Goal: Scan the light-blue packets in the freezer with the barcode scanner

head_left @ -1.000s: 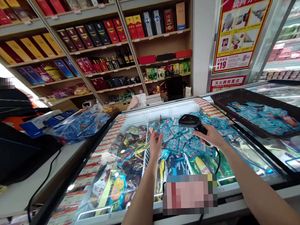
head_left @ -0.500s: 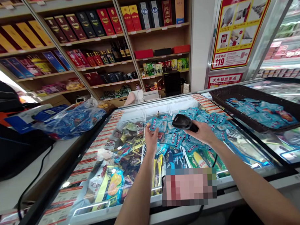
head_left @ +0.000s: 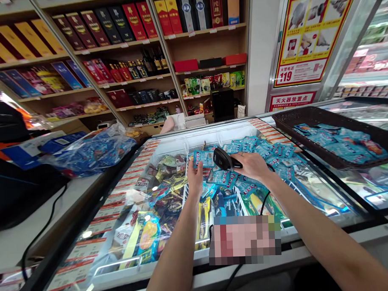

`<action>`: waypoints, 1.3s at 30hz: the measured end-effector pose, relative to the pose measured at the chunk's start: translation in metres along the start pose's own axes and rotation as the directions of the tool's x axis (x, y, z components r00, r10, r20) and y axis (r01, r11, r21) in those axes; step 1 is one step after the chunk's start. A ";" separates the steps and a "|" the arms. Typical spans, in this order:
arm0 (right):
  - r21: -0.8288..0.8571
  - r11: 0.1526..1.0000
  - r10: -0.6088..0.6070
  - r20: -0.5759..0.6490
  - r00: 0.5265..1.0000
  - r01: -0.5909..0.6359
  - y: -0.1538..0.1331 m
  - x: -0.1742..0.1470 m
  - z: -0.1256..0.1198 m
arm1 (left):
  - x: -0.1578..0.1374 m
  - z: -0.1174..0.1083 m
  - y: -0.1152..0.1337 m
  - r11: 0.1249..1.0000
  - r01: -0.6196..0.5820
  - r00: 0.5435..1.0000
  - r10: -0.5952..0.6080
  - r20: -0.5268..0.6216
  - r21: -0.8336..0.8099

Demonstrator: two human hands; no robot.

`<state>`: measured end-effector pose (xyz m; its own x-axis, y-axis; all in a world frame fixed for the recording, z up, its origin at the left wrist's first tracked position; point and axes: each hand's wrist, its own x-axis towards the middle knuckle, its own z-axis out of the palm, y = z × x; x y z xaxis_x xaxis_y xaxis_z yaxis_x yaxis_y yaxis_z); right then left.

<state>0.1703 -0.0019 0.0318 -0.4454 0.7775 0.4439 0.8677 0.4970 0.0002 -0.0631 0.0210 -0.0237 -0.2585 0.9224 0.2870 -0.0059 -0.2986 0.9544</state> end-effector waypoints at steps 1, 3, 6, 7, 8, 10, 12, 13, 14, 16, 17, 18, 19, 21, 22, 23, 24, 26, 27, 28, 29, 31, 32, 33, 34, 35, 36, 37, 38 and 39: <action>-0.007 1.000 -0.017 0.012 1.000 0.017 -0.001 -0.001 0.000 | 0.000 0.001 0.000 1.000 -0.002 1.000 0.002 0.000 0.009; -0.014 0.999 -0.035 0.028 0.999 0.035 -0.002 -0.002 0.000 | 0.000 0.001 -0.001 1.000 -0.008 1.000 0.008 -0.003 0.020; -0.021 0.999 -0.040 0.039 0.998 0.041 -0.004 -0.002 -0.002 | 0.000 0.001 -0.002 0.999 -0.023 1.000 0.023 0.010 0.040; -0.026 0.999 -0.039 0.043 0.998 0.040 -0.005 -0.002 -0.003 | 0.000 0.000 -0.003 0.999 -0.029 0.999 0.028 0.017 0.045; -0.033 0.999 -0.037 0.047 0.998 0.039 -0.005 -0.003 -0.003 | 0.000 0.000 -0.004 0.998 -0.035 0.999 0.034 0.022 0.049; -0.051 0.998 -0.032 0.060 0.998 0.035 -0.006 -0.003 -0.004 | 0.001 -0.001 -0.005 0.998 -0.042 0.999 0.041 0.020 0.050; -0.070 0.997 -0.024 0.074 0.997 0.029 -0.006 -0.004 -0.004 | 0.001 -0.001 -0.006 0.997 -0.048 0.999 0.046 0.022 0.053; -0.075 0.997 -0.022 0.080 0.997 0.028 -0.006 -0.004 -0.004 | 0.001 -0.001 -0.006 0.997 -0.051 0.999 0.049 0.023 0.054; -0.077 0.997 -0.022 0.082 0.996 0.029 -0.007 -0.005 -0.005 | 0.001 -0.001 -0.007 0.997 -0.053 0.998 0.052 0.024 0.057; -0.073 0.997 -0.027 0.079 0.996 0.033 -0.008 -0.005 -0.006 | 0.001 -0.001 -0.007 0.997 -0.052 0.999 0.051 0.018 0.061; -0.071 0.997 -0.028 0.076 0.997 0.033 -0.008 -0.005 -0.006 | 0.000 0.000 -0.007 0.997 -0.049 0.999 0.048 0.014 0.064; -0.070 0.997 -0.027 0.074 0.997 0.032 -0.009 -0.005 -0.007 | 0.000 0.000 -0.006 0.997 -0.047 0.999 0.046 0.010 0.067; -0.071 0.997 -0.024 0.074 0.997 0.029 -0.010 -0.005 -0.007 | 0.000 0.000 -0.006 0.996 -0.047 0.999 0.047 0.011 0.070; -0.077 0.997 -0.015 0.077 0.997 0.021 -0.011 -0.005 -0.009 | 0.000 0.000 -0.005 0.995 -0.056 0.998 0.054 0.022 0.077; -0.078 0.997 -0.011 0.080 0.997 0.017 -0.011 -0.005 -0.009 | -0.001 0.000 -0.004 0.995 -0.061 0.998 0.059 0.027 0.079; -0.078 0.997 -0.007 0.085 0.996 0.013 -0.012 -0.005 -0.010 | -0.001 0.000 -0.004 0.995 -0.065 0.998 0.063 0.030 0.080; -0.075 0.997 -0.003 0.091 0.996 0.010 -0.012 -0.005 -0.011 | -0.002 0.000 -0.003 0.994 -0.067 0.997 0.065 0.029 0.080; -0.070 0.998 0.007 0.106 0.994 0.000 -0.013 -0.005 -0.011 | -0.002 0.000 -0.003 0.995 -0.066 0.998 0.065 0.020 0.080; -0.068 0.998 0.013 0.111 0.994 -0.005 -0.013 -0.005 -0.011 | -0.002 0.000 -0.003 0.995 -0.064 0.998 0.063 0.015 0.081; -0.065 0.998 0.015 0.115 0.993 -0.008 -0.013 -0.005 -0.011 | -0.002 0.000 -0.003 0.995 -0.062 0.998 0.061 0.011 0.082; -0.062 0.998 0.016 0.115 0.993 -0.009 -0.013 -0.005 -0.010 | -0.003 0.000 -0.003 0.995 -0.060 0.998 0.060 0.006 0.084; -0.054 0.999 0.010 0.108 0.994 -0.004 -0.012 -0.005 -0.008 | -0.003 0.000 -0.004 0.995 -0.058 0.998 0.058 0.001 0.086; -0.049 0.999 0.005 0.103 0.995 0.000 -0.011 -0.005 -0.008 | -0.003 0.000 -0.004 0.995 -0.056 0.998 0.056 0.001 0.085; -0.045 0.999 0.002 0.098 0.995 0.003 -0.011 -0.005 -0.007 | -0.003 0.000 -0.004 0.995 -0.054 0.999 0.054 0.001 0.084; -0.043 0.999 -0.001 0.096 0.995 0.005 -0.010 -0.005 -0.006 | -0.003 0.000 -0.004 0.995 -0.052 0.999 0.052 0.000 0.084; -0.041 0.999 -0.002 0.095 0.996 0.006 -0.010 -0.005 -0.006 | -0.003 0.000 -0.004 0.995 -0.050 0.999 0.050 -0.001 0.084; -0.040 0.999 -0.004 0.094 0.996 0.008 -0.010 -0.005 -0.005 | -0.003 0.000 -0.004 0.995 -0.050 0.999 0.050 -0.001 0.086; -0.041 0.999 -0.007 0.092 0.996 0.011 -0.010 -0.005 -0.005 | -0.003 0.000 -0.004 0.995 -0.051 0.999 0.051 0.001 0.088; -0.041 0.999 -0.010 0.092 0.996 0.014 -0.010 -0.005 -0.004 | -0.003 0.000 -0.003 0.995 -0.051 0.999 0.051 0.000 0.090; -0.043 0.999 -0.011 0.090 0.996 0.014 -0.010 -0.005 -0.004 | -0.003 0.000 -0.003 0.995 -0.048 0.999 0.048 -0.002 0.091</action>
<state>0.1650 -0.0119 0.0335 -0.4725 0.8038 0.3614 0.8699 0.4912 0.0449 -0.0624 0.0195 -0.0276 -0.2601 0.9065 0.3327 0.0941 -0.3191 0.9430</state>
